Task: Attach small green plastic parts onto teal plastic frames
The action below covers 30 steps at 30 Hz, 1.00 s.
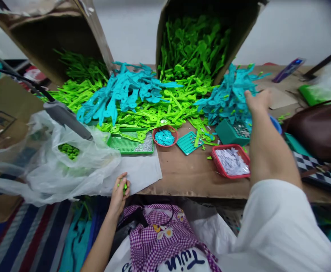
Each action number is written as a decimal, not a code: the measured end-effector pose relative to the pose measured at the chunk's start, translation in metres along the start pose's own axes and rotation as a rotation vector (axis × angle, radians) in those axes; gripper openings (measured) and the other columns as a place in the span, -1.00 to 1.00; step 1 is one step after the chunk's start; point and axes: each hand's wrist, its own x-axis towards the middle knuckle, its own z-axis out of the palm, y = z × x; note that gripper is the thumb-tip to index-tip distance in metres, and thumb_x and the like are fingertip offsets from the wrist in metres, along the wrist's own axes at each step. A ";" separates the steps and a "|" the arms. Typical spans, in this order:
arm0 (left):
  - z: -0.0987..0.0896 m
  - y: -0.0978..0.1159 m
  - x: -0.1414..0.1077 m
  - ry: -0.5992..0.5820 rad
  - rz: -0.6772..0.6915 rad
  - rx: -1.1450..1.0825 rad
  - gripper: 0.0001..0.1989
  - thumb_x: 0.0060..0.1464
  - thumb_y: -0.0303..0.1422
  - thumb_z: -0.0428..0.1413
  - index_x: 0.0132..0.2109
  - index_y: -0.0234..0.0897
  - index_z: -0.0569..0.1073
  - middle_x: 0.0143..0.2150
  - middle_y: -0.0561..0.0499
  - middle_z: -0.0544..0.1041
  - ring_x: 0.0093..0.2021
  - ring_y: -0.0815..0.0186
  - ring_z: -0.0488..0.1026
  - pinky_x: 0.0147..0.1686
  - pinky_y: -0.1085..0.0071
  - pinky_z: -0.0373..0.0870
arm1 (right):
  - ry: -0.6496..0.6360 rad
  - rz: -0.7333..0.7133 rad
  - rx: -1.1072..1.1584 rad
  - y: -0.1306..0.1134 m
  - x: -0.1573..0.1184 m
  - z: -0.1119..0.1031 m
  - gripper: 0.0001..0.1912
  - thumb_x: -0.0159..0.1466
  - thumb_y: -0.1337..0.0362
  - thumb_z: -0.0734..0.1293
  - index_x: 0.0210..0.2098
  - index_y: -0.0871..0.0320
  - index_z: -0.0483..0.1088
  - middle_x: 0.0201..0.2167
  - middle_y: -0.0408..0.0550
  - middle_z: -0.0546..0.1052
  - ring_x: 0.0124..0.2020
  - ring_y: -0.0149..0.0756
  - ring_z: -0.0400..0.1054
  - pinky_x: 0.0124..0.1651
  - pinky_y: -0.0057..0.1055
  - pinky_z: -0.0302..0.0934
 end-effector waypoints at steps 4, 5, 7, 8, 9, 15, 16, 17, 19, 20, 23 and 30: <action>-0.002 0.000 -0.001 -0.017 -0.018 -0.038 -0.39 -0.08 -0.03 0.29 0.03 -0.25 0.33 -0.48 0.20 0.33 -0.70 0.61 0.06 -0.73 0.67 -0.18 | -0.042 -0.029 0.058 -0.004 0.038 0.022 -0.69 0.37 0.10 0.21 -0.17 0.15 0.50 -0.10 0.27 0.47 0.08 -0.03 0.25 0.04 -0.12 0.19; -0.003 -0.001 -0.002 -0.015 -0.018 -0.038 -0.40 -0.07 -0.03 0.28 0.03 -0.25 0.34 -0.47 0.20 0.33 -0.69 0.61 0.06 -0.73 0.67 -0.19 | -0.044 -0.024 0.072 -0.003 0.050 0.026 -0.69 0.38 0.10 0.21 -0.17 0.15 0.50 -0.10 0.27 0.47 0.08 -0.03 0.26 0.05 -0.10 0.19; -0.004 -0.003 -0.002 -0.011 -0.021 -0.036 -0.43 -0.04 -0.04 0.26 0.03 -0.25 0.34 -0.47 0.20 0.33 -0.69 0.62 0.06 -0.73 0.67 -0.20 | -0.039 0.006 0.136 -0.010 0.067 0.039 -0.68 0.36 0.10 0.21 -0.19 0.17 0.50 -0.09 0.29 0.48 0.07 -0.01 0.28 0.09 -0.05 0.17; -0.005 -0.003 -0.002 -0.014 -0.027 -0.036 -0.44 -0.03 -0.04 0.26 0.02 -0.25 0.35 -0.47 0.20 0.33 -0.69 0.62 0.06 -0.73 0.67 -0.20 | -0.062 0.023 0.204 -0.021 0.069 0.050 -0.68 0.35 0.10 0.22 -0.20 0.19 0.50 -0.09 0.29 0.49 0.05 0.00 0.31 0.09 -0.02 0.17; -0.005 -0.004 -0.002 -0.021 -0.033 -0.037 -0.45 -0.03 -0.04 0.26 0.02 -0.25 0.35 -0.47 0.19 0.32 -0.69 0.62 0.06 -0.73 0.66 -0.20 | -0.107 0.032 0.285 -0.036 0.068 0.063 -0.68 0.34 0.10 0.24 -0.20 0.20 0.50 -0.11 0.27 0.51 0.00 -0.01 0.35 0.07 -0.03 0.20; -0.006 -0.003 -0.001 -0.034 -0.056 -0.056 -0.40 -0.08 0.00 0.27 -0.01 -0.26 0.34 -0.49 0.20 0.32 -0.70 0.60 0.07 -0.73 0.64 -0.22 | -0.551 -0.059 0.658 -0.179 0.050 0.170 -0.69 0.33 0.07 0.25 -0.19 0.13 0.51 -0.23 -0.02 0.61 -0.24 -0.21 0.49 -0.12 -0.26 0.35; -0.006 -0.003 -0.002 -0.031 -0.053 -0.063 -0.40 -0.08 0.01 0.27 -0.01 -0.25 0.34 -0.49 0.20 0.32 -0.70 0.60 0.07 -0.72 0.64 -0.22 | -0.576 -0.023 0.657 -0.200 0.056 0.186 -0.66 0.36 0.06 0.21 -0.14 0.15 0.50 -0.19 0.02 0.60 -0.21 -0.19 0.49 -0.08 -0.23 0.34; -0.006 -0.004 -0.002 -0.027 -0.050 -0.070 -0.40 -0.08 0.02 0.26 -0.01 -0.25 0.35 -0.49 0.19 0.32 -0.70 0.60 0.06 -0.72 0.63 -0.22 | -0.589 0.009 0.644 -0.219 0.064 0.200 -0.61 0.38 0.04 0.18 -0.06 0.17 0.47 -0.14 0.07 0.59 -0.17 -0.16 0.49 -0.04 -0.19 0.32; -0.006 -0.004 -0.003 -0.025 -0.046 -0.080 -0.42 -0.07 0.01 0.26 -0.01 -0.25 0.35 -0.48 0.19 0.32 -0.70 0.60 0.07 -0.72 0.62 -0.22 | -0.594 0.049 0.556 -0.251 0.083 0.222 -0.48 0.40 -0.04 0.13 0.15 0.18 0.33 -0.03 0.14 0.54 -0.06 -0.07 0.46 0.03 -0.10 0.29; -0.007 -0.005 -0.003 -0.026 -0.043 -0.083 -0.43 -0.06 0.01 0.25 -0.01 -0.24 0.36 -0.48 0.19 0.32 -0.70 0.60 0.07 -0.71 0.62 -0.22 | -0.601 0.057 0.491 -0.264 0.092 0.232 -0.39 0.39 -0.09 0.11 0.26 0.18 0.21 0.03 0.19 0.50 0.00 -0.01 0.44 0.05 -0.04 0.27; -0.010 -0.008 -0.002 -0.054 -0.038 -0.076 -0.45 -0.04 0.00 0.24 -0.01 -0.23 0.36 -0.47 0.19 0.32 -0.70 0.59 0.08 -0.71 0.61 -0.23 | -0.662 0.083 0.262 -0.292 0.109 0.256 -0.21 0.37 -0.13 0.12 0.41 0.19 -0.14 0.14 0.34 0.39 0.10 0.17 0.36 0.06 0.09 0.21; -0.021 -0.014 0.003 -0.177 -0.038 -0.011 -0.46 0.02 0.04 0.19 0.00 -0.23 0.34 -0.46 0.18 0.31 -0.70 0.58 0.09 -0.70 0.59 -0.18 | -0.588 0.103 0.238 -0.289 0.127 0.264 -0.28 0.43 0.12 0.03 0.42 0.39 -0.30 0.02 0.38 0.47 0.01 0.11 0.40 0.07 0.05 0.21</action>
